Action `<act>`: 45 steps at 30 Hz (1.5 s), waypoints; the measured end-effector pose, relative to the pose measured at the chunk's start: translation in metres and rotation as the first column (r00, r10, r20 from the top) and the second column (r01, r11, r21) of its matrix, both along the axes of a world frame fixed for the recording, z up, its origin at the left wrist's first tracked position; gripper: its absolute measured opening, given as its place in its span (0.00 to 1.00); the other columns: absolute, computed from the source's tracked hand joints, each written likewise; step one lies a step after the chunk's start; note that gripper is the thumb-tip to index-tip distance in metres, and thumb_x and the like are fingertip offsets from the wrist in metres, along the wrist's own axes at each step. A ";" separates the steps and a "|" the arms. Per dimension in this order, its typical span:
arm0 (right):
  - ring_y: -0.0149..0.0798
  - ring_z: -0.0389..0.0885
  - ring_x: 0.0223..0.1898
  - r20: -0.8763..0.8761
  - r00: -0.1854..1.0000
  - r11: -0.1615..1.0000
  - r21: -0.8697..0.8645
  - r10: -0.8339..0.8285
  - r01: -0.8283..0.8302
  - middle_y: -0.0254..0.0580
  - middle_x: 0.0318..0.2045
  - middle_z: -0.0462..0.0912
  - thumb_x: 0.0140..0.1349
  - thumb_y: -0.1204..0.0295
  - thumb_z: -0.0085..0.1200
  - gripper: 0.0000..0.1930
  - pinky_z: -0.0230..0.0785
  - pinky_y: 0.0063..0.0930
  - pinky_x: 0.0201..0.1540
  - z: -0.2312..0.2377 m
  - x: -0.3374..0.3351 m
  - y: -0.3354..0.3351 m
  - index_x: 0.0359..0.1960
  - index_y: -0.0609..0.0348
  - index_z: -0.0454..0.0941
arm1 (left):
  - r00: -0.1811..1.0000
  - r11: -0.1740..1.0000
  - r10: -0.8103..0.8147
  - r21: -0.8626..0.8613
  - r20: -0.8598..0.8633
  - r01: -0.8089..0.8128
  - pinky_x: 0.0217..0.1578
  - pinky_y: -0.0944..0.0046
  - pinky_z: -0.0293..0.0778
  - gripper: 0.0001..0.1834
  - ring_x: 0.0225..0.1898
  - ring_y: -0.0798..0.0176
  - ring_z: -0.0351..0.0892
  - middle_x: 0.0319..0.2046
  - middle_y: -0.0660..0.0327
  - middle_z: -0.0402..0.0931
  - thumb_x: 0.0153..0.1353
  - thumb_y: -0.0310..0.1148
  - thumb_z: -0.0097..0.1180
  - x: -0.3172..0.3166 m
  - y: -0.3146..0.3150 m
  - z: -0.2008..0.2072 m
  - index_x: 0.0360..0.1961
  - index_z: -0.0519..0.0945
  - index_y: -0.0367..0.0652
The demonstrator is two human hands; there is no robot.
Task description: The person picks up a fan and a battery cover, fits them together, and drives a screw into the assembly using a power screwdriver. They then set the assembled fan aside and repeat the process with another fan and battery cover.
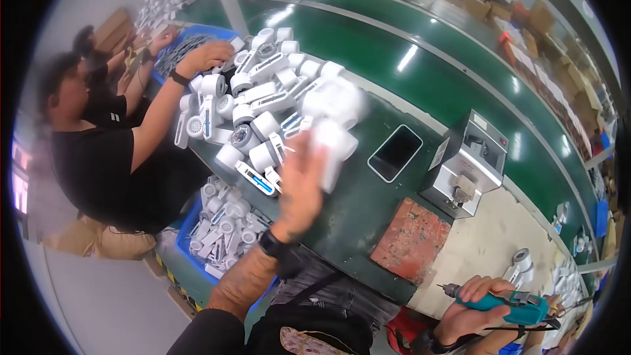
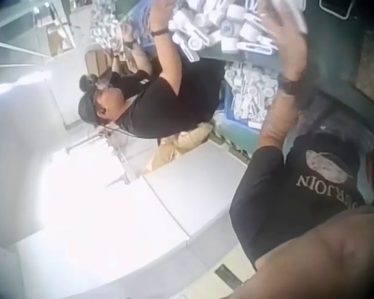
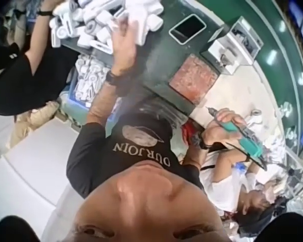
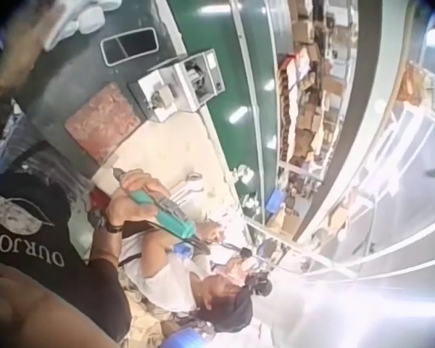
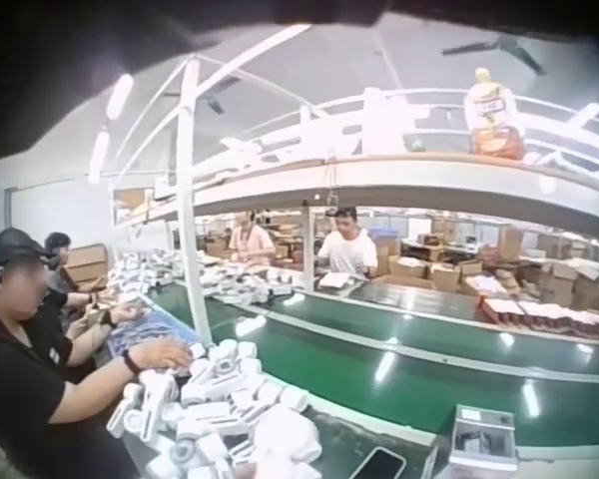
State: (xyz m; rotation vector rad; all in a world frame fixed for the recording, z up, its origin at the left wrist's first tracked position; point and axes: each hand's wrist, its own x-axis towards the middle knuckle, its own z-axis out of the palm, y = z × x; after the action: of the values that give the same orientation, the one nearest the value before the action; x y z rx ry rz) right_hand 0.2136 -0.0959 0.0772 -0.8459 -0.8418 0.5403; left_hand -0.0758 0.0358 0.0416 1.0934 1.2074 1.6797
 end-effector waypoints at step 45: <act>0.32 0.69 0.20 0.131 0.990 0.998 -0.056 0.047 -0.039 0.35 0.20 0.69 0.62 0.37 0.53 0.36 0.64 0.27 0.24 0.022 0.021 0.068 0.46 0.65 0.71 | 0.354 0.585 -0.499 -0.006 -0.791 0.811 0.48 0.55 0.72 0.15 0.46 0.51 0.76 0.42 0.55 0.77 0.59 0.38 0.63 0.141 -0.002 -0.016 0.44 0.82 0.41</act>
State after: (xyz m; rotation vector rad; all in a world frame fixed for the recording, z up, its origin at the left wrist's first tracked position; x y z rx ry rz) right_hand 0.2342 -0.0282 0.0994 -0.9222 -0.9724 0.5510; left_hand 0.0654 0.0343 0.0257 2.3127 0.5948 0.7732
